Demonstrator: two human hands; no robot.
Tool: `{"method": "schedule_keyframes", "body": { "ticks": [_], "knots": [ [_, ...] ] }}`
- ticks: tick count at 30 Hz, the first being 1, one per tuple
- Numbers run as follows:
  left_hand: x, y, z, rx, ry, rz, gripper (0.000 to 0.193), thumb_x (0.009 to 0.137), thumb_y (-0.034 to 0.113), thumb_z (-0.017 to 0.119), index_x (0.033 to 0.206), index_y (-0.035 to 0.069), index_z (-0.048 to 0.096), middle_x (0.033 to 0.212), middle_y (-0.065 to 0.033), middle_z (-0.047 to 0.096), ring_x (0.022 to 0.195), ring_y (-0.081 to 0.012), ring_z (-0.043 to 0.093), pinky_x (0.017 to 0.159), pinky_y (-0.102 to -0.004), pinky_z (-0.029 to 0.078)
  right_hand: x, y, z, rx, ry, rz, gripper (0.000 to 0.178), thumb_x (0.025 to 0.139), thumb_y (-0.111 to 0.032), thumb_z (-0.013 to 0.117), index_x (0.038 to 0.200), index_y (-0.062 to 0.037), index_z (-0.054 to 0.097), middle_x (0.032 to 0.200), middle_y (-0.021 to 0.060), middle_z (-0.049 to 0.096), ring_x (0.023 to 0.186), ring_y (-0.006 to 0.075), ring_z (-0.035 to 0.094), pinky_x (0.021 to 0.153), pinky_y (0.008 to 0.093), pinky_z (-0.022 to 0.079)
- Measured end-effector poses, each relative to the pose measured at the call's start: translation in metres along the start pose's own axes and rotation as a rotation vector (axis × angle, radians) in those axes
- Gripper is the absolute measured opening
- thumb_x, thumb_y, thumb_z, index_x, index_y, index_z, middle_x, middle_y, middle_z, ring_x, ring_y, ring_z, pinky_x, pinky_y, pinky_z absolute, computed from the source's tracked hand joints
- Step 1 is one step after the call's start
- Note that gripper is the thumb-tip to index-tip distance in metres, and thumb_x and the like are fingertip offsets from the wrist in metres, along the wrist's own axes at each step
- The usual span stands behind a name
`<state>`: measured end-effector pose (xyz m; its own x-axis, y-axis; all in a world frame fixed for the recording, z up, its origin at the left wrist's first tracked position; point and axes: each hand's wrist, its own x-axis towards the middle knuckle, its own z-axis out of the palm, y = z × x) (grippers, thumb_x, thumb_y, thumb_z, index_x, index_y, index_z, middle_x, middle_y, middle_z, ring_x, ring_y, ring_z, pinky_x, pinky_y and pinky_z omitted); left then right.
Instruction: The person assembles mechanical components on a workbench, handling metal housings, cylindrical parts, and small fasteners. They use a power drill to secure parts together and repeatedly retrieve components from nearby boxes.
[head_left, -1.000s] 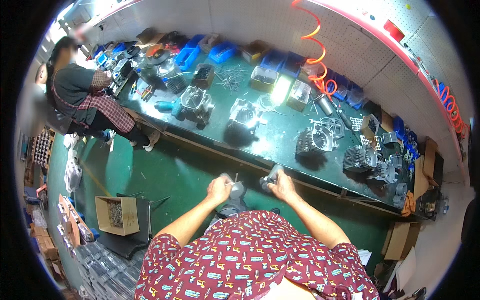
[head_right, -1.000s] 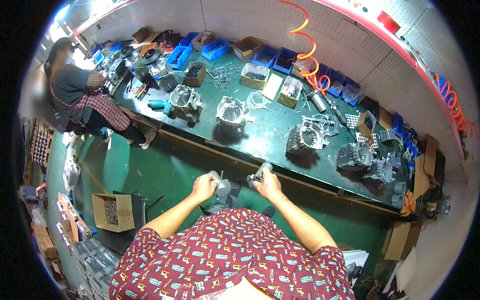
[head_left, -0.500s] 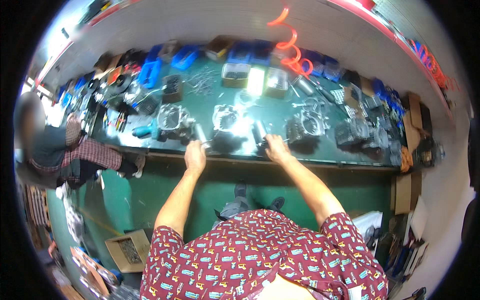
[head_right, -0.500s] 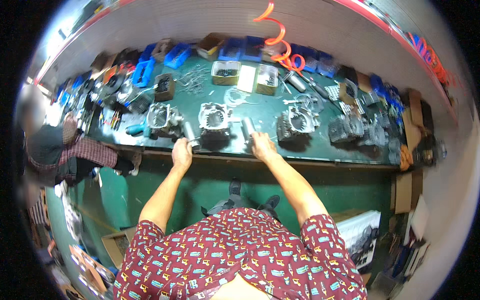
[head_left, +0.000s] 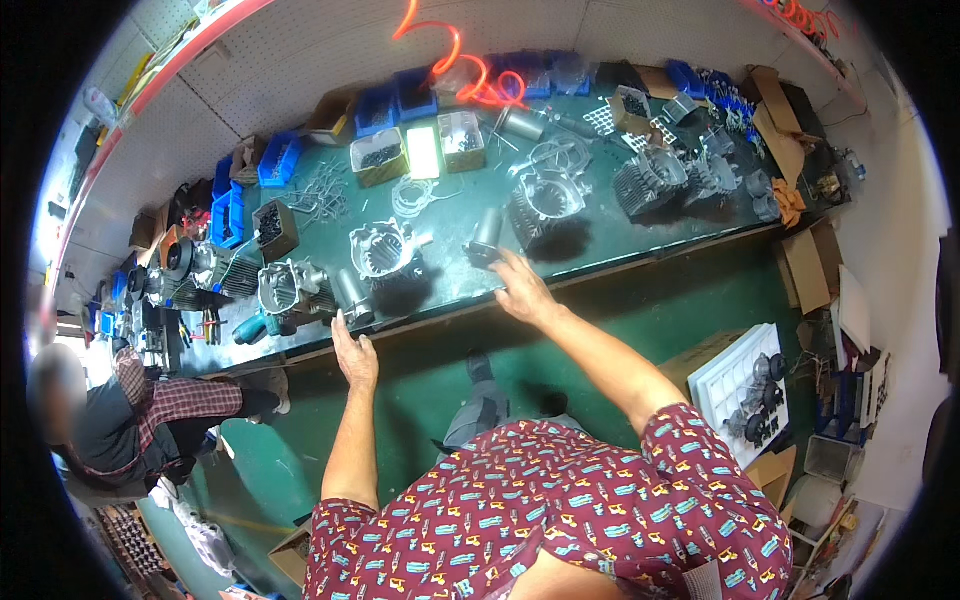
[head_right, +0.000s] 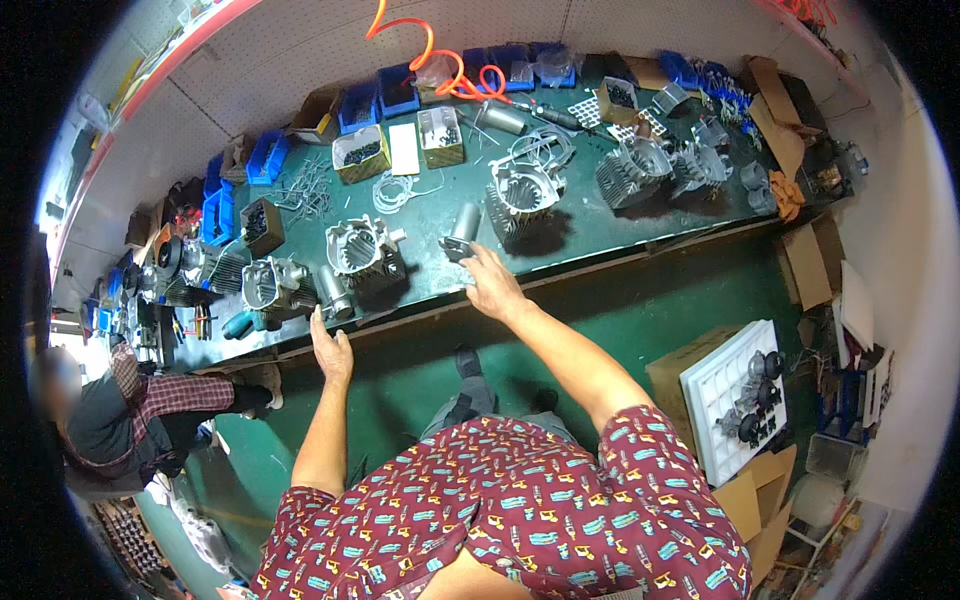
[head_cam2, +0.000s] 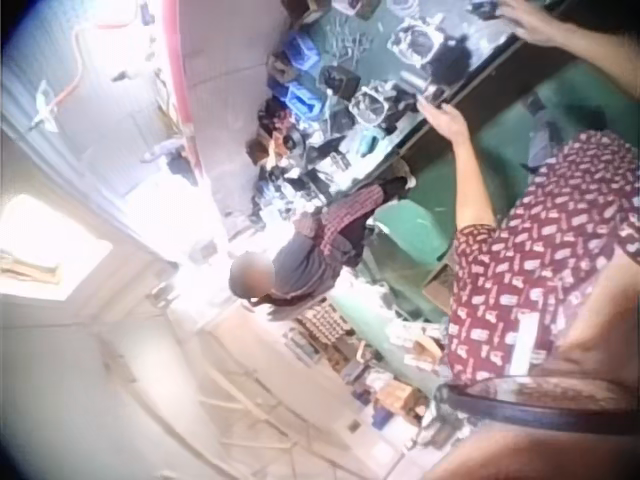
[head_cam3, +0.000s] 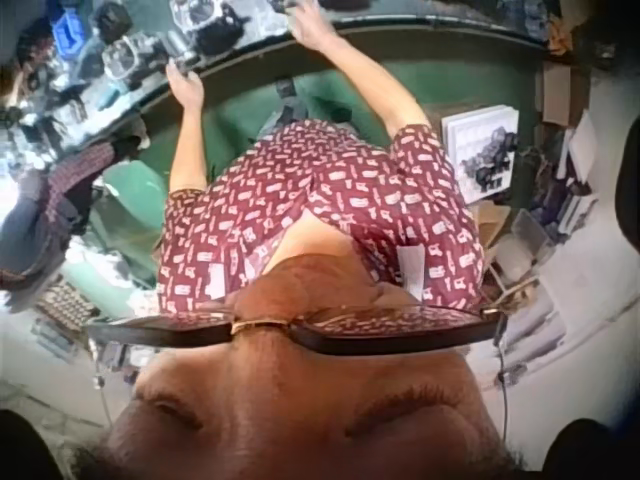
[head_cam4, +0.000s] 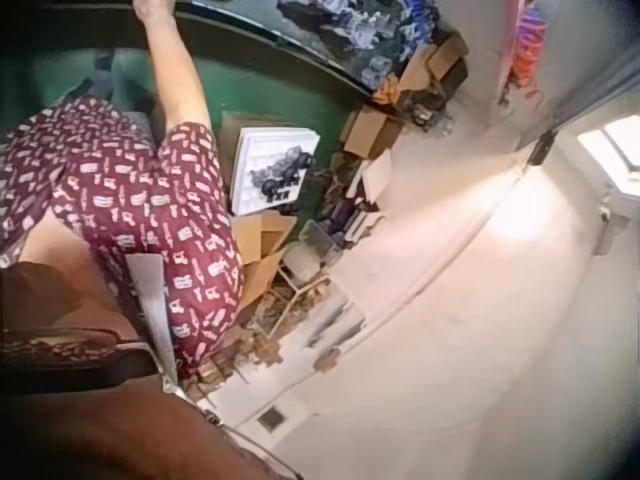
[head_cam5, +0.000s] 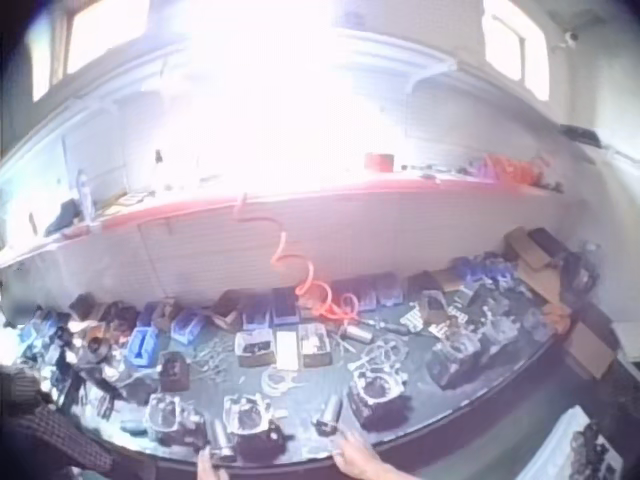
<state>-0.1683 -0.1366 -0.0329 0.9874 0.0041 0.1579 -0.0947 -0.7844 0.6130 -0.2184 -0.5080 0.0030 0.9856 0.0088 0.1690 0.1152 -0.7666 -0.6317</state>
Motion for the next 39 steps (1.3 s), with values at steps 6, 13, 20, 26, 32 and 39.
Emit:
{"method": "schedule_keyframes", "body": {
  "ticks": [6, 13, 20, 26, 32, 39],
  "knots": [
    [-0.074, 0.01, 0.013, 0.057, -0.087, 0.065, 0.07, 0.082, 0.0, 0.062, 0.148, 0.004, 0.037, 0.146, -0.021, 0.047, 0.135, -0.0387, 0.044, 0.115, -0.0438, 0.035, -0.16, 0.018, -0.022, 0.197, 0.003, 0.169, 0.033, 0.08, -0.011, 0.069, 0.112, -0.0001, 0.066, 0.122, 0.0225, 0.065, 0.115, 0.0391, 0.061, 0.1, 0.0442, 0.05],
    [-0.175, 0.02, 0.072, 0.203, -0.701, 0.081, 0.06, 0.079, 0.014, 0.07, 0.135, 0.001, 0.053, 0.135, -0.0232, 0.057, 0.129, -0.0388, 0.051, 0.111, -0.0435, 0.04, -0.418, 0.044, -0.057, 0.278, 0.111, 0.868, 0.035, 0.081, -0.013, 0.069, 0.113, 0.0022, 0.069, 0.112, 0.0212, 0.07, 0.102, 0.0315, 0.07, 0.09, 0.0393, 0.055],
    [-0.167, 0.077, 0.214, -0.116, -1.044, 0.235, 0.044, 0.081, 0.012, 0.072, 0.119, -0.007, 0.061, 0.108, -0.0227, 0.07, 0.098, -0.0287, 0.069, 0.087, -0.0364, 0.053, -0.605, 0.068, -0.097, 0.176, 0.502, 1.256, 0.038, 0.082, -0.021, 0.067, 0.112, 0.0019, 0.068, 0.11, 0.0239, 0.069, 0.103, 0.0393, 0.066, 0.089, 0.0464, 0.053],
    [-0.115, 0.202, 0.269, -0.125, -1.546, 0.487, 0.003, 0.083, -0.001, 0.062, 0.084, -0.003, 0.06, 0.071, -0.0003, 0.057, 0.067, -0.009, 0.053, 0.058, -0.0274, 0.044, -0.656, 0.014, -0.044, 0.156, 0.958, 1.495, 0.034, 0.08, -0.021, 0.066, 0.106, 0.0007, 0.07, 0.106, 0.0227, 0.07, 0.101, 0.0381, 0.067, 0.09, 0.0453, 0.053],
    [-0.109, 0.29, 0.354, 0.16, -1.337, 0.72, 0.021, 0.075, 0.002, 0.06, 0.093, -0.008, 0.067, 0.082, -0.01, 0.066, 0.072, -0.0166, 0.059, 0.066, -0.0308, 0.049, -0.657, -0.045, -0.029, 0.103, 1.378, 1.701, 0.034, 0.084, -0.023, 0.065, 0.108, 0.0015, 0.069, 0.1, 0.0224, 0.071, 0.095, 0.0372, 0.069, 0.085, 0.046, 0.054],
    [-0.179, 0.406, 0.344, 0.254, -1.59, 0.856, 0.01, 0.08, 0.001, 0.057, 0.077, 0.001, 0.047, 0.064, -0.0018, 0.034, 0.055, -0.0145, 0.025, 0.052, -0.0407, 0.022, -0.698, -0.108, -0.075, -0.292, 1.924, 1.763, 0.025, 0.086, -0.017, 0.068, 0.104, 0.001, 0.068, 0.095, 0.0171, 0.072, 0.086, 0.0273, 0.07, 0.075, 0.0374, 0.055]
  ]
}}
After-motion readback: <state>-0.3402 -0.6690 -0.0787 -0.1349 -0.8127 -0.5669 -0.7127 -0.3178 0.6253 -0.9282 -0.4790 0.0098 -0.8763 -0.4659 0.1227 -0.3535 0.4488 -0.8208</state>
